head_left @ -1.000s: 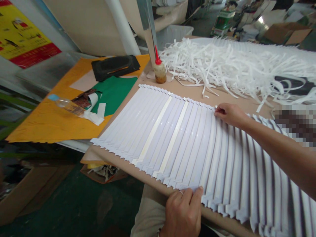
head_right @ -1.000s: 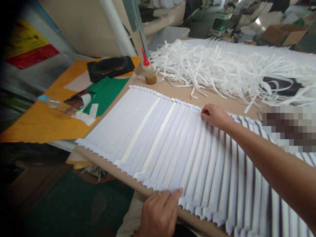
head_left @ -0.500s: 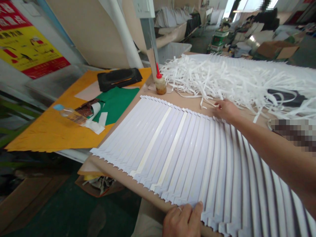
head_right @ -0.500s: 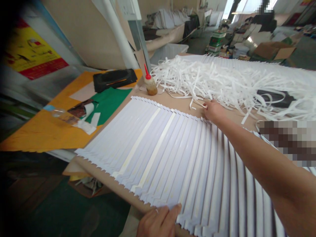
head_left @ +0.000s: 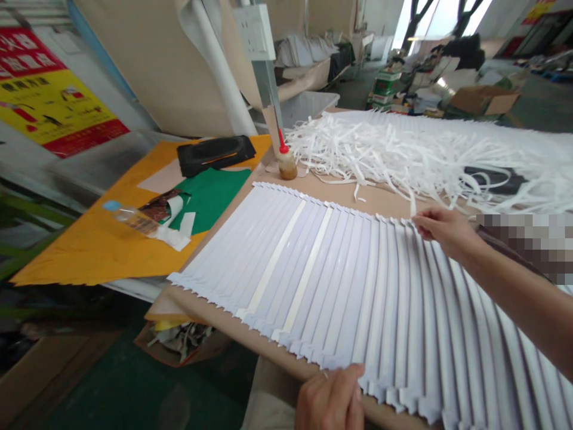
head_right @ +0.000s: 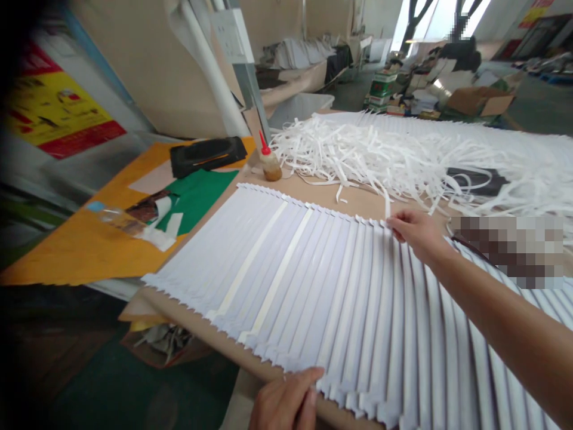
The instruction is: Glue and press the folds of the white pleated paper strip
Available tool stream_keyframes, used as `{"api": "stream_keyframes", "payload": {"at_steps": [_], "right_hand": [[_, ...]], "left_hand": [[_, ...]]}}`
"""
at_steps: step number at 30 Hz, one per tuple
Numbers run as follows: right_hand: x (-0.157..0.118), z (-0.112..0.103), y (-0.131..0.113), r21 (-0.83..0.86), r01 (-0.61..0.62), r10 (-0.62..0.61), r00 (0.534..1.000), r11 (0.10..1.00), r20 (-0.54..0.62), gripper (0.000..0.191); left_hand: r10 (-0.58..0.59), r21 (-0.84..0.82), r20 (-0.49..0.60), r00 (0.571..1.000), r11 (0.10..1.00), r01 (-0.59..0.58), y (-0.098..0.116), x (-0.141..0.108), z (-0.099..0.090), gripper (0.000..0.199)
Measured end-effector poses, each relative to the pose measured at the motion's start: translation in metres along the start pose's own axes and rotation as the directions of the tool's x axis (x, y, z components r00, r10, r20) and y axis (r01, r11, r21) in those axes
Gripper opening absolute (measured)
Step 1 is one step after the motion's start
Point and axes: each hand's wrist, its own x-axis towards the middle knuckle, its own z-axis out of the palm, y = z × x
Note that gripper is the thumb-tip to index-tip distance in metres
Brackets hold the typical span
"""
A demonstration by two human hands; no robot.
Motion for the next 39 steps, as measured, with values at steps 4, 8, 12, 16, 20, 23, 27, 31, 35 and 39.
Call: {"api": "stream_keyframes", "payload": {"at_steps": [4, 8, 12, 16, 20, 23, 27, 31, 35, 39], "right_hand": [[-0.125, -0.018, 0.014, 0.521, -0.407, 0.293, 0.911, 0.75, 0.29, 0.033], [-0.235, -0.002, 0.008, 0.571, -0.613, 0.409, 0.79, 0.546, 0.456, 0.035], [-0.289, 0.023, -0.001, 0.562, -0.669, 0.4, 0.742, 0.486, 0.537, 0.039], [-0.302, 0.033, -0.004, 0.471, -0.663, 0.388, 0.736, 0.582, 0.556, 0.046], [-0.301, 0.024, -0.021, 0.101, -0.372, 0.219, 0.721, 0.923, 0.657, 0.05], [-0.287, 0.017, -0.038, -0.048, 0.334, -0.259, 0.807, 0.941, 0.53, 0.032], [-0.253, 0.024, -0.045, -0.179, 0.769, -0.592, 0.598, 0.614, 0.54, 0.023], [-0.228, 0.039, -0.043, -0.087, 0.691, -0.45, 0.555, 0.718, 0.699, 0.022], [-0.212, 0.055, -0.049, -0.115, 0.562, -0.298, 0.588, 0.819, 0.752, 0.02], [-0.192, 0.07, -0.053, -0.253, 0.624, -0.259, 0.611, 0.74, 0.748, 0.019]], "left_hand": [[-0.11, -0.245, 0.167, 0.98, 0.958, 0.15, 0.019, 0.013, 0.005, 0.025], [-0.264, -0.368, 0.417, 0.87, 0.826, 0.427, 0.045, 0.028, 0.015, 0.026], [-0.277, -0.369, 0.513, 0.812, 0.783, 0.5, 0.064, 0.034, 0.017, 0.024], [-0.274, -0.341, 0.526, 0.805, 0.799, 0.495, 0.064, 0.029, 0.007, 0.028], [-0.298, -0.32, 0.494, 0.817, 0.811, 0.489, 0.053, 0.019, -0.004, 0.023], [-0.263, -0.324, 0.484, 0.834, 0.832, 0.451, 0.045, 0.01, -0.011, 0.024], [-0.281, -0.33, 0.434, 0.856, 0.835, 0.441, 0.039, -0.001, -0.019, 0.024], [-0.358, -0.338, 0.395, 0.846, 0.8, 0.496, 0.029, -0.009, -0.026, 0.025], [-0.454, -0.334, 0.39, 0.801, 0.741, 0.583, 0.019, -0.012, -0.026, 0.026], [-0.489, -0.284, 0.385, 0.782, 0.744, 0.605, 0.01, -0.014, -0.029, 0.025]]}}
